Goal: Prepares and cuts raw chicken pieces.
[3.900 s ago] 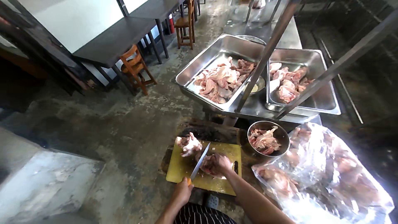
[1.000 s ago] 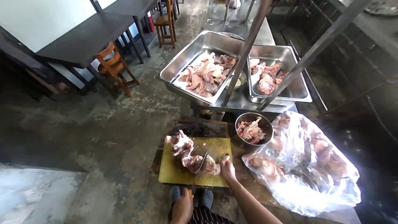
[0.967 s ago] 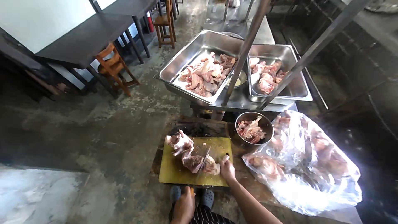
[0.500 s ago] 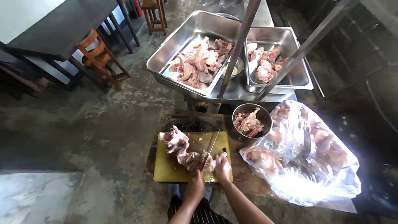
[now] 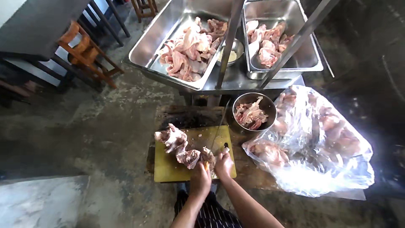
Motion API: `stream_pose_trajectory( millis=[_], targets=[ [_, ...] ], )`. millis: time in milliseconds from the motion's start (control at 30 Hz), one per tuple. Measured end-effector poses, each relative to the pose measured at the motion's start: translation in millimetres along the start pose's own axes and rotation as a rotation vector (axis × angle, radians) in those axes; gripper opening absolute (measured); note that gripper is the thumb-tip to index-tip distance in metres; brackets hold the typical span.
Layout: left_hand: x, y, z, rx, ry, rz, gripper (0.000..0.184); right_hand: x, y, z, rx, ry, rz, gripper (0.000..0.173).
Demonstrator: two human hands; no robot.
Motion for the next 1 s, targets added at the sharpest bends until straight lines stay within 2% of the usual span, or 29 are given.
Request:
stream_pose_trajectory(
  millis=[33, 67, 167, 300, 400, 567, 633, 767, 833, 1000],
  targets=[
    [-6, -26, 30, 0.075, -0.215, -0.136, 0.043, -4, 3, 2, -0.010, -0.021, 0.007, 0.035],
    [-4, -38, 48, 0.125, -0.351, -0.220, 0.045, -2, 1, 2, -0.028, -0.035, -0.007, 0.034],
    [0, -43, 53, 0.152, -0.478, -0.280, 0.045, -5, 1, -1, -0.041, -0.044, -0.026, 0.034],
    [20, -57, 46, -0.084, -0.542, -0.274, 0.049, -1, -3, -2, -0.045, -0.025, -0.041, 0.036],
    [32, -50, 26, -0.097, -0.536, -0.277, 0.045, -2, -3, -2, -0.038, -0.012, -0.043, 0.037],
    [26, -7, -20, -0.097, -0.220, -0.135, 0.042, 0, 7, 1, -0.010, -0.006, -0.080, 0.038],
    [15, -8, -14, -0.101, -0.163, -0.117, 0.044, 0, 5, 0, 0.017, 0.007, -0.077, 0.037],
    [-14, -71, 61, 0.026, -0.463, -0.314, 0.053, -3, 3, -1, 0.000, -0.003, -0.035, 0.041],
    [-18, -77, 61, 0.062, -0.529, -0.329, 0.054, 4, -2, -5, 0.025, 0.014, 0.031, 0.042],
    [-83, -116, 34, 0.063, -0.588, -0.399, 0.053, 36, -4, -20, 0.184, 0.066, 0.081, 0.048]
  ],
)
Point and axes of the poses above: each hand's wrist, its own x-axis towards the middle knuckle, its own z-axis out of the palm, y = z × x, the point moved 6 cm from there along x, towards the middle knuckle, and after that the axes turned 1 degree about y, right-handed, at the moved point
